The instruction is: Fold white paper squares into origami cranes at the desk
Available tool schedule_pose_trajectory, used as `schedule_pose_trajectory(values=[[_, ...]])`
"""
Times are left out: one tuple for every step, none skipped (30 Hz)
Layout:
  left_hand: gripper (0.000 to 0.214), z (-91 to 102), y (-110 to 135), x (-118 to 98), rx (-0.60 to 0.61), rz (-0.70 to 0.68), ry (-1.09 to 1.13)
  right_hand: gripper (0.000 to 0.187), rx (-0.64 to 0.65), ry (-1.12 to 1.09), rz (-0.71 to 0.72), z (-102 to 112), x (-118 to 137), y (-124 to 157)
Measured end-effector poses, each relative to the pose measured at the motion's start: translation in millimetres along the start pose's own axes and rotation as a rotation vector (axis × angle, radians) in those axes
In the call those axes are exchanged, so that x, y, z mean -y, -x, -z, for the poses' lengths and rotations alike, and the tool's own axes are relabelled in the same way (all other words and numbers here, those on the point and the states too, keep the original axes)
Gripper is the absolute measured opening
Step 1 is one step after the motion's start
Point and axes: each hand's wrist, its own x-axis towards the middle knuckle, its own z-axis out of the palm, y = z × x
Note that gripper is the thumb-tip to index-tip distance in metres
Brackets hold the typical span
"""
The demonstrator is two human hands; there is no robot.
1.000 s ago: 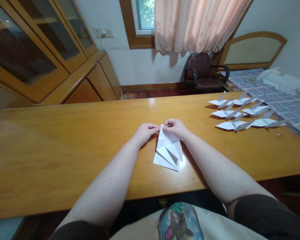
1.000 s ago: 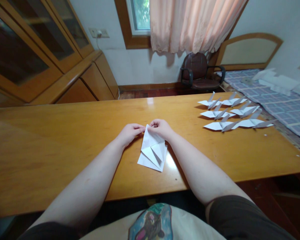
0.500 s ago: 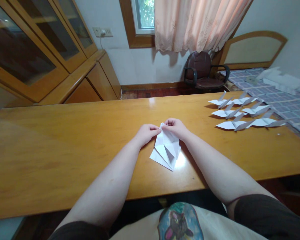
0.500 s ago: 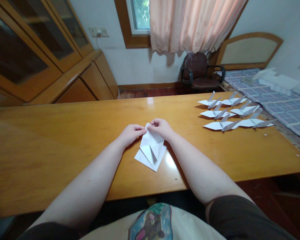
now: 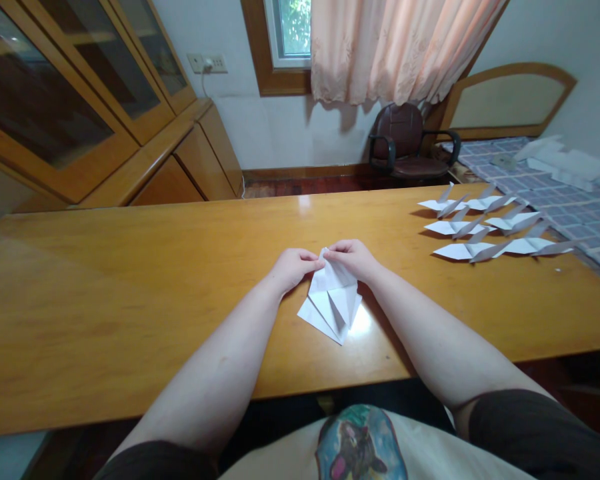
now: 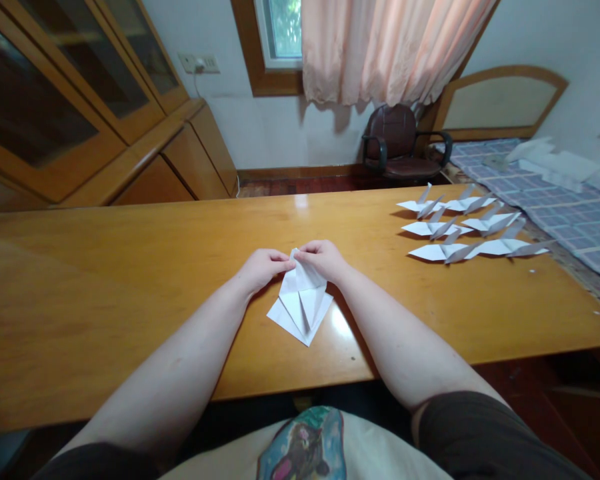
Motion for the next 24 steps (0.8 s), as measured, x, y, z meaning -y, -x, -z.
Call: schedule_pose_trajectory(values=[[0.027, -0.2, -0.3, 0.4, 0.0, 0.003, 0.006, 0.028, -0.002, 0.01, 0.009, -0.1, 0.9, 0.5], [0.027, -0.4, -0.5, 0.9, -0.001, 0.006, 0.013, 0.028, -0.004, 0.02, 0.018, -0.3, 1.9, 1.0], [0.026, -0.6, -0.7, 1.2, -0.005, 0.008, 0.019, 0.028, -0.006, 0.03, 0.028, -0.6, 2.7, 1.4], [0.026, -0.9, -0.9, 1.6, -0.009, 0.011, 0.027, 0.028, -0.007, 0.038, 0.037, -0.9, 3.3, 1.8], [0.026, -1.3, -1.0, 1.8, -0.013, 0.014, 0.035, 0.028, -0.01, 0.044, 0.043, -1.2, 3.7, 2.0], [0.026, -1.6, -1.1, 1.9, -0.017, 0.018, 0.044, 0.029, -0.016, 0.049, 0.046, -1.5, 3.8, 2.1], [0.026, -1.9, -1.1, 2.0, -0.021, 0.022, 0.053, 0.029, -0.023, 0.056, 0.046, -1.6, 3.8, 2.2], [0.025, -2.2, -1.2, 2.0, -0.026, 0.028, 0.063, 0.03, -0.029, 0.062, 0.046, -1.5, 3.7, 2.1], [0.025, -2.2, -1.5, 2.0, -0.032, 0.032, 0.074, 0.031, -0.028, 0.064, 0.048, -1.2, 3.7, 2.0], [0.025, -2.1, -1.9, 1.9, -0.043, 0.034, 0.081, 0.032, -0.021, 0.065, 0.047, -0.7, 3.7, 2.0], [0.025, -1.9, -2.4, 2.0, -0.058, 0.031, 0.081, 0.033, -0.008, 0.073, 0.041, 0.0, 3.9, 1.9], [0.025, -1.4, -3.2, 2.1, -0.076, 0.023, 0.075, 0.033, 0.009, 0.093, 0.031, 0.7, 4.2, 1.8], [0.026, -0.9, -4.1, 2.4, -0.093, 0.009, 0.063, 0.034, 0.029, 0.125, 0.014, 1.4, 4.8, 1.6], [0.026, -0.3, -5.0, 2.9, -0.106, -0.006, 0.047, 0.035, 0.049, 0.166, -0.007, 2.1, 5.5, 1.5], [0.027, 0.2, -5.9, 3.5, -0.117, -0.021, 0.029, 0.036, 0.067, 0.211, -0.028, 2.6, 6.3, 1.3], [0.027, 0.7, -6.7, 4.3, -0.121, -0.035, 0.013, 0.036, 0.081, 0.25, -0.047, 2.9, 7.1, 1.2], [0.027, 0.9, -7.4, 5.2, -0.121, -0.047, 0.001, 0.036, 0.092, 0.277, -0.063, 3.0, 7.9, 1.0], [0.027, 1.0, -7.9, 6.1, -0.121, -0.059, -0.006, 0.036, 0.099, 0.293, -0.079, 3.0, 8.7, 0.8], [0.028, 0.9, -8.3, 7.1, -0.123, -0.07, -0.009, 0.035, 0.103, 0.302, -0.093, 2.9, 9.4, 0.7], [0.029, 0.7, -8.6, 7.9, -0.126, -0.08, -0.009, 0.034, 0.107, 0.308, -0.106, 2.7, 9.9, 0.7], [0.031, 0.3, -8.8, 8.6, -0.131, -0.087, -0.007, 0.032, 0.112, 0.312, -0.119, 2.6, 10.3, 0.7], [0.033, -0.2, -9.0, 9.2, -0.136, -0.093, -0.005, 0.031, 0.117, 0.314, -0.13, 2.4, 10.6, 0.8], [0.034, -0.7, -9.2, 9.6, -0.144, -0.1, -0.003, 0.029, 0.124, 0.313, -0.139, 2.3, 10.8, 0.9], [0.033, -1.1, -9.5, 9.9, -0.152, -0.11, 0.0, 0.028, 0.131, 0.311, -0.146, 2.3, 10.8, 1.0]])
